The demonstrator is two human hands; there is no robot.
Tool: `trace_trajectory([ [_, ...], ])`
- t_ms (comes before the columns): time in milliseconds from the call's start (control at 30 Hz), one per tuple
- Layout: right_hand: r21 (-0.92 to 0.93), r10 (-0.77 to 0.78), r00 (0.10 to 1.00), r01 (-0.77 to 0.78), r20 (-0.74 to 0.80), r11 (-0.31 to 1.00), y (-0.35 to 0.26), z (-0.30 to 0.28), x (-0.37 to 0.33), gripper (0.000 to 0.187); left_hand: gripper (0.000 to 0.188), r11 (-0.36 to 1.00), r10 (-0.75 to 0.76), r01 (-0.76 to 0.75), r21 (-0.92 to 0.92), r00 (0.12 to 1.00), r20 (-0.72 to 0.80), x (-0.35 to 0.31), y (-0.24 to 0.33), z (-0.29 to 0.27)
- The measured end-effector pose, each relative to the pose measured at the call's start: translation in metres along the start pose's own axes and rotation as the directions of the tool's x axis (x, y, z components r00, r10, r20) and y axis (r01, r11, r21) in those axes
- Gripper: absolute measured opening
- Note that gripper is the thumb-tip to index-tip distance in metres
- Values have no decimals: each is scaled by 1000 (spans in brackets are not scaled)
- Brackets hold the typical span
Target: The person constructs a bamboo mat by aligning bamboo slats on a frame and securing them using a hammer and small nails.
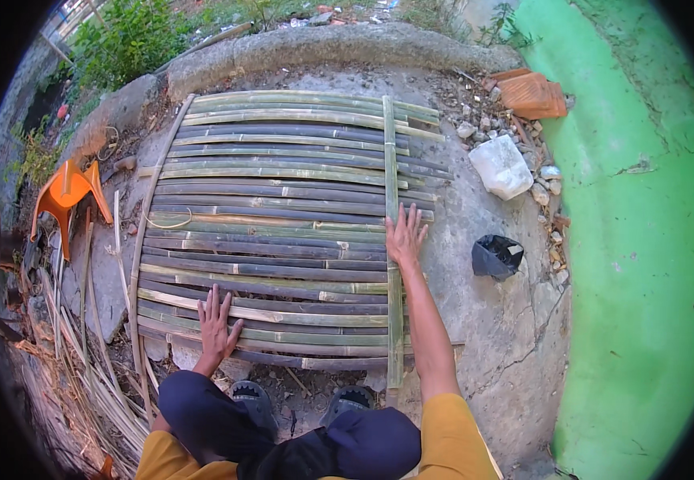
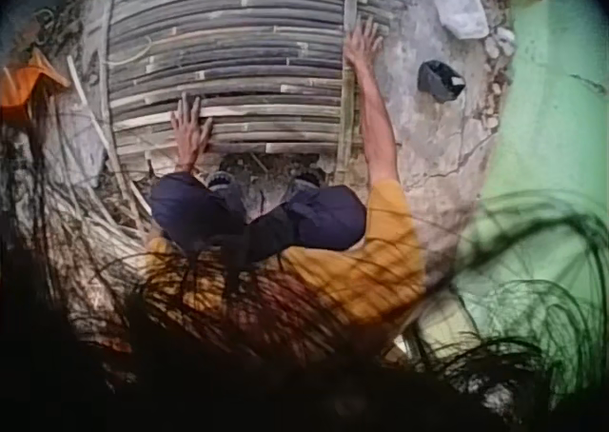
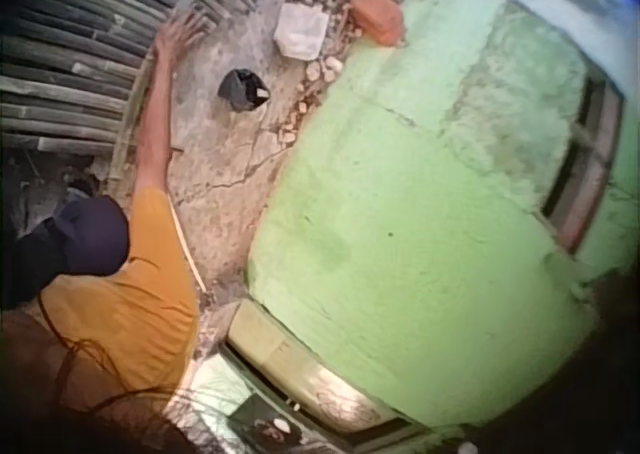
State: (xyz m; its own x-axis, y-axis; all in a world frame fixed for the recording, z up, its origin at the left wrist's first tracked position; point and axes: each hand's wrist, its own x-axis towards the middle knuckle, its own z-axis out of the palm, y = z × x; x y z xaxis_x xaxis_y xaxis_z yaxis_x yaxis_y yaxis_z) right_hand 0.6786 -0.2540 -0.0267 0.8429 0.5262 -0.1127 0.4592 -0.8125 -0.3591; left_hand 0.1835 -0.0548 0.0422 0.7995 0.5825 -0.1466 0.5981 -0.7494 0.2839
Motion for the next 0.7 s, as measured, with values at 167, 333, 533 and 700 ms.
trace_trajectory([
  [167, -32, 12, 998, -10, 61, 999, -8, 3, -1, 69, 76, 1000, -17, 17, 2, 1000, 6, -10, -9, 2],
  [333, 260, 576, 798, -527, -177, 809, 87, -40, 48, 85, 75, 998, 30, -32, -46, 999, -35, 7, 11, 7],
  [533, 706, 365, 699, -694, 615, 140, 53, -8, 40, 75, 74, 1000, -26, 25, -16, 999, -34, -16, -17, 1],
  [700, 810, 355, 736, -572, 577, -132, 96, -12, 29, 87, 74, 997, 8, -12, -70, 998, -55, -5, -2, 5],
])
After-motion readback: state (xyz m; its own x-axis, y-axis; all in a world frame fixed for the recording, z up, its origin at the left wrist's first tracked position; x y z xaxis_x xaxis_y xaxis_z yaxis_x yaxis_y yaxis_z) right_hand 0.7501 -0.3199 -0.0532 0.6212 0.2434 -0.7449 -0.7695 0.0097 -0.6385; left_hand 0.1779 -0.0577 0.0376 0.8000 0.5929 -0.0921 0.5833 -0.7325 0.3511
